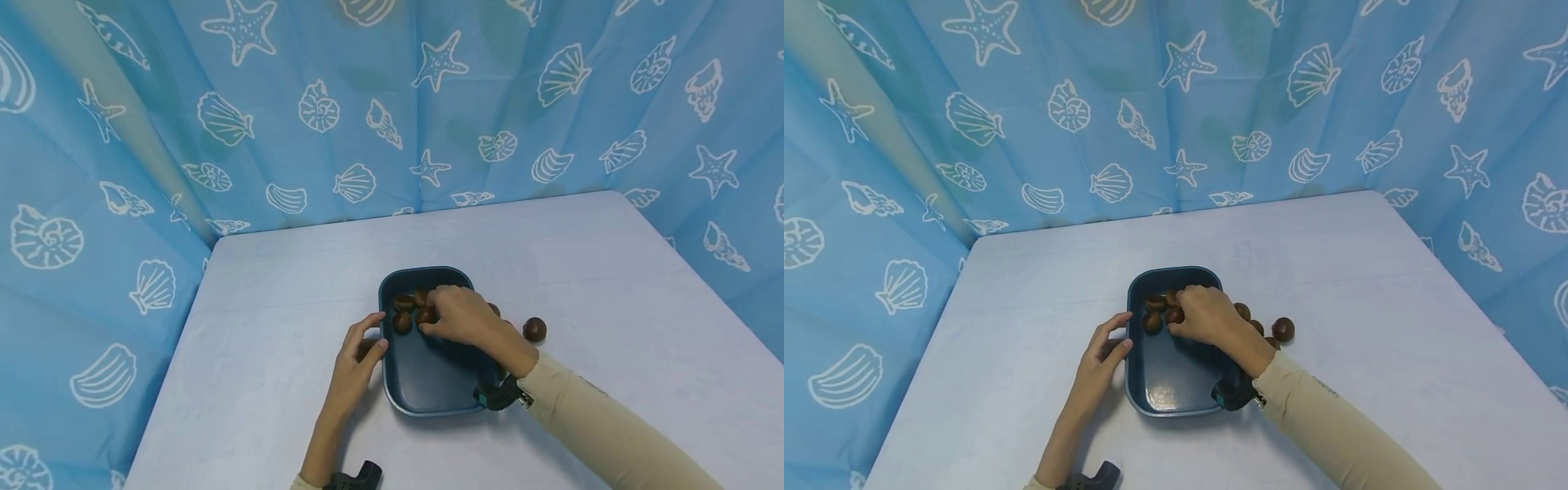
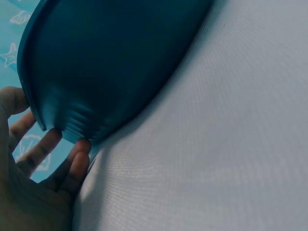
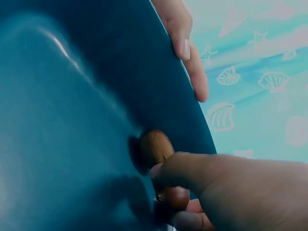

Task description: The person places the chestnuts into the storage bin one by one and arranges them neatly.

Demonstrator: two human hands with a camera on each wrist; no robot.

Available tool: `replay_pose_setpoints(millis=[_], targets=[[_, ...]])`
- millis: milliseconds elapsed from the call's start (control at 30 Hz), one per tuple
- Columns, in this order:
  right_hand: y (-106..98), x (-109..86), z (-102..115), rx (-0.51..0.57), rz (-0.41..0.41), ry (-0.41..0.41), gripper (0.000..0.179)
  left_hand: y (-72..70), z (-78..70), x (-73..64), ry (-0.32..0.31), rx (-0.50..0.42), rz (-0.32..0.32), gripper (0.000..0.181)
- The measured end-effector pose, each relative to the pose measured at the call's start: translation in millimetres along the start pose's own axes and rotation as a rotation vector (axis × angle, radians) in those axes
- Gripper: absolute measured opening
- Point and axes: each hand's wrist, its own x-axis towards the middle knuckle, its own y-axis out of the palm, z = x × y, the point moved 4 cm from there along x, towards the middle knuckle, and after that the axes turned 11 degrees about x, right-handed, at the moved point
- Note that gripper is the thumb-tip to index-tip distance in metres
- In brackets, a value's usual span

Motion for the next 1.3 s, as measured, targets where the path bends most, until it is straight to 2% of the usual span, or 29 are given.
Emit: replay_pose_setpoints(millis=[167,300,533,633,767,1100,1300], targets=[[-2,-6.1,0,-0.004,-0.019,-0.021,0.035,5.6,-2.0,-2.7,-0.031,0.012,0.013,0.044],[-12,-14.5,6,0.078,-0.052,-0.050,0.032,7.8,-1.2,-7.5,-0.034,0.034,0.015,0.043],[-48,-36.0,20,0.203,-0.138,-0.129,0.030,2.4,-1.1,-13.7,-0.021,0.050,0.001,0.042],[-68,-48.6,15,0.212,-0.194,-0.143,0.027,-2.5,-17.7,-14.3,-0.031,0.037,-0.002,0.040],[-85,-68.1,-1,0.180,-0.256,-0.142,0.021,-8.1,-39.1,-15.8,-0.044,0.020,-0.009,0.041],[-92,-113.9,-71,0.074,-0.270,-0.033,0.027,-7.4,-40.5,-12.3,-0.047,0.026,-0.015,0.041],[-81,-130.6,-100,0.083,-0.207,0.055,0.036,-4.9,-37.2,-11.1,-0.059,0.024,-0.003,0.041]])
